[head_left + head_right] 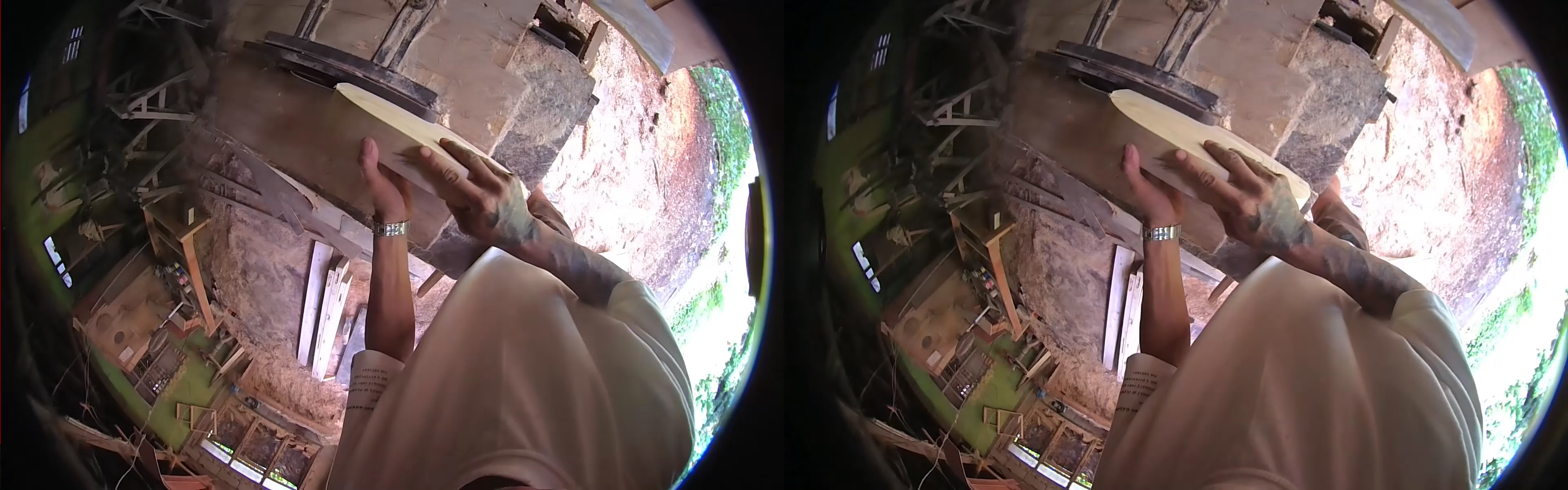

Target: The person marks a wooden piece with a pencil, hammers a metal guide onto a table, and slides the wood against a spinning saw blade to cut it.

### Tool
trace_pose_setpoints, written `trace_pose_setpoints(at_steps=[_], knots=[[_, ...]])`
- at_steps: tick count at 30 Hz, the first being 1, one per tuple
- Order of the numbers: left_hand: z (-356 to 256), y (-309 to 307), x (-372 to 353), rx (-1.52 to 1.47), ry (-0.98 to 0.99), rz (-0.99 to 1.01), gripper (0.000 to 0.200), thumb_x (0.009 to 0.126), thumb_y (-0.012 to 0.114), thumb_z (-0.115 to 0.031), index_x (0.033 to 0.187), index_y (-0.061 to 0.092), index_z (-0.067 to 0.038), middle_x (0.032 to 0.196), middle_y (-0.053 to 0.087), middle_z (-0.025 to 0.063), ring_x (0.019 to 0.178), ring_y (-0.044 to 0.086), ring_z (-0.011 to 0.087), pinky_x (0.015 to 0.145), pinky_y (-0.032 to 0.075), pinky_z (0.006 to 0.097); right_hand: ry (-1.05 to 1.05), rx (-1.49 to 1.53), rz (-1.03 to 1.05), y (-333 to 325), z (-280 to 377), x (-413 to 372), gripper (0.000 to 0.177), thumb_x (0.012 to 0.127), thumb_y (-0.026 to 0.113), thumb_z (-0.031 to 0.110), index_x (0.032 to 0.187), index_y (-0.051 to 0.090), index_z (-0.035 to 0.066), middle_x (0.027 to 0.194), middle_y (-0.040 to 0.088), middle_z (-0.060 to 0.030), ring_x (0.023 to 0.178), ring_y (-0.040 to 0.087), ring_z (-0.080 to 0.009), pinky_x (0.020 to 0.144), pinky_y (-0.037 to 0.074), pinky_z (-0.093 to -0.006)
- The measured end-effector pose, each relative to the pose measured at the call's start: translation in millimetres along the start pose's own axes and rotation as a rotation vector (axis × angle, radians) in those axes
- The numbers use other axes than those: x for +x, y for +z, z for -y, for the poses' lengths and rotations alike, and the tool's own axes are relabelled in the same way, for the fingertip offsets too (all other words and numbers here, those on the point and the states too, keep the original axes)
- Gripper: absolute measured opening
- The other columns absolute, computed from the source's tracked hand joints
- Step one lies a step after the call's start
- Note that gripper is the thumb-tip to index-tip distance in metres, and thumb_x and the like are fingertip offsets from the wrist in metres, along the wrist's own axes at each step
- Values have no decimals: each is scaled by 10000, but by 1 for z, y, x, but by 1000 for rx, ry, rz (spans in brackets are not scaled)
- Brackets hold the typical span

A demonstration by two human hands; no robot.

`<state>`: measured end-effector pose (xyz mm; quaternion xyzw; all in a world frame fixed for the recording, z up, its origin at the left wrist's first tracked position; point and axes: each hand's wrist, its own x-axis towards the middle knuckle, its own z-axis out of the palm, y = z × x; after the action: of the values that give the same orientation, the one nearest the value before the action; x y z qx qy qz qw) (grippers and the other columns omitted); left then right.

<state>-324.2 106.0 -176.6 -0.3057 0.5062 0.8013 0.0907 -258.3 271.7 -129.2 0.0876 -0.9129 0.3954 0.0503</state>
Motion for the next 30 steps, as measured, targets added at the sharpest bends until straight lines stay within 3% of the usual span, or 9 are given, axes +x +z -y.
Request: trace_pose_setpoints(at_steps=[9,13,17,18,19,21,24,27,30], knots=[[-2,-6,4,-4,8,120,700,985,560,-549,1495,419,-91,1454,493,101,1339,479,247,1127,385,415,-3,40,-19,1,4,3,821,746,713,11,1513,514,228,1349,606,-217,1045,719,-382,760,645,-419],[-4,-3,1,-30,-4,137,703,948,622,-577,1435,449,-101,1386,533,57,1266,529,210,966,503,411,-10,26,-17,0,10,4,798,765,694,-3,1514,499,191,1347,606,-222,1001,725,-397,745,645,-429],[20,-27,13,-2,-124,326,715,962,602,-580,1508,413,-158,1403,525,67,1281,522,200,953,514,413,-46,58,-13,-6,10,-9,739,796,670,-13,1498,494,136,1366,593,-234,992,720,-413,750,641,-443],[45,-28,11,12,-61,246,759,986,574,-552,1585,324,-159,1384,531,68,1279,514,189,963,508,409,-158,70,-41,-15,10,-15,696,809,679,-4,1473,507,117,1349,601,-242,978,718,-420,757,635,-448],[36,-12,-22,79,-21,268,873,998,565,-516,1649,142,-117,1366,542,73,1292,490,188,981,494,404,-100,17,-49,-21,8,-33,661,821,694,17,1454,507,62,1300,633,-238,973,721,-416,774,632,-427],[37,10,-85,169,-53,207,919,1010,552,-438,1651,-5,-88,1415,504,93,1246,512,190,984,487,402,74,51,-97,-34,7,-77,646,818,740,66,1415,506,-11,1237,673,-232,969,731,-398,794,630,-409],[109,2,-124,196,140,316,971,990,583,-313,1643,-103,-98,1462,433,139,1112,567,181,963,498,431,-92,-189,-1,-59,-23,-131,634,800,764,86,1334,495,-124,1179,686,-291,971,744,-407,798,635,-427],[143,10,-170,95,1,371,1204,866,757,-314,1621,-140,-39,1638,165,241,1388,402,320,1148,347,511,-216,-139,-81,-69,-61,-181,534,815,740,115,1188,465,-152,1074,671,-364,921,738,-455,751,646,-451],[146,25,-188,211,258,477,1361,774,837,-399,1598,-166,11,1675,-117,287,1559,40,384,1245,159,507,-90,-183,-83,-84,-116,-252,594,815,766,185,1179,433,-147,1024,673,-322,811,730,-396,704,628,-442]])
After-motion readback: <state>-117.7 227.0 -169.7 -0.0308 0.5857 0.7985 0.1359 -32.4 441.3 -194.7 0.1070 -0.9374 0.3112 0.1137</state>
